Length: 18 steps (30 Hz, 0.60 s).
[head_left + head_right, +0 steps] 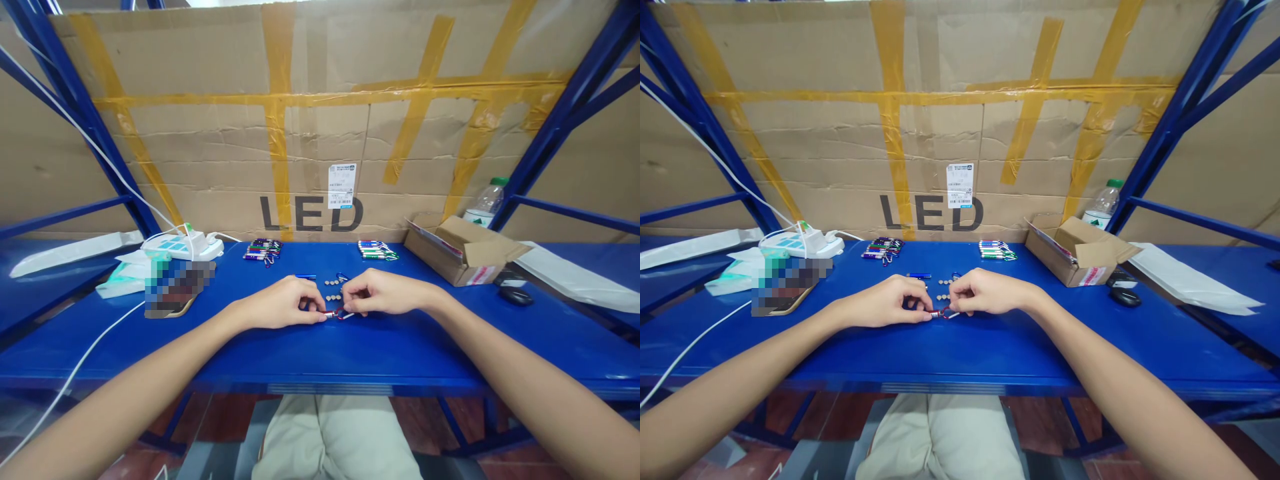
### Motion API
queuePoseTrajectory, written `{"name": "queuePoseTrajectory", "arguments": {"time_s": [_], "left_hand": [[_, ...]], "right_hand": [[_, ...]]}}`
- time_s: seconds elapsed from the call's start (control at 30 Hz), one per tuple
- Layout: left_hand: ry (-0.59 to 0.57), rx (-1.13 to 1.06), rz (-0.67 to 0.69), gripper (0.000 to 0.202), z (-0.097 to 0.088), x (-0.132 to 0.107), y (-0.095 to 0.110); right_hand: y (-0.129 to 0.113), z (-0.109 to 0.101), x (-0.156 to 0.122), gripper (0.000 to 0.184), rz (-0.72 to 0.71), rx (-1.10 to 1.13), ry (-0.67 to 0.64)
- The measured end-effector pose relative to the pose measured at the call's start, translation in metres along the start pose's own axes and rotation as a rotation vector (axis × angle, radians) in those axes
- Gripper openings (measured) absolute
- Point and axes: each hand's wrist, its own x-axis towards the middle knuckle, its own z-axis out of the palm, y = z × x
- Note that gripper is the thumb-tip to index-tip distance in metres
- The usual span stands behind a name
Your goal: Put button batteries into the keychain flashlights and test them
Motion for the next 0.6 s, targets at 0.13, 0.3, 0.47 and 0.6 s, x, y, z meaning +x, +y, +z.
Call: {"name": "queuePoseTrajectory", "arguments": {"time_s": [0.13, 0.3, 0.47, 0.6], "left_hand": [[-0.048, -0.008, -0.026, 0.019, -0.0008, 0.0002, 0.0039], [-0.068, -0.031, -0.022, 0.021, -0.0017, 0.0002, 0.0060], [-0.076, -0.031, -0.022, 0.019, -0.0020, -0.0001, 0.0061], [-0.084, -0.030, -0.026, 0.019, -0.0017, 0.0001, 0.0051]], "right_hand": [[-0.0001, 0.0000, -0.0002, 0.032, 0.038, -0.008, -0.075], [-0.0005, -0.0005, -0.0004, 0.036, 0.072, -0.063, -0.125], [0.0000, -0.0001, 0.0002, 0.036, 0.077, -0.067, -0.140], [0.0018, 0.0007, 0.0012, 0.037, 0.103, -0.054, -0.152]]}}
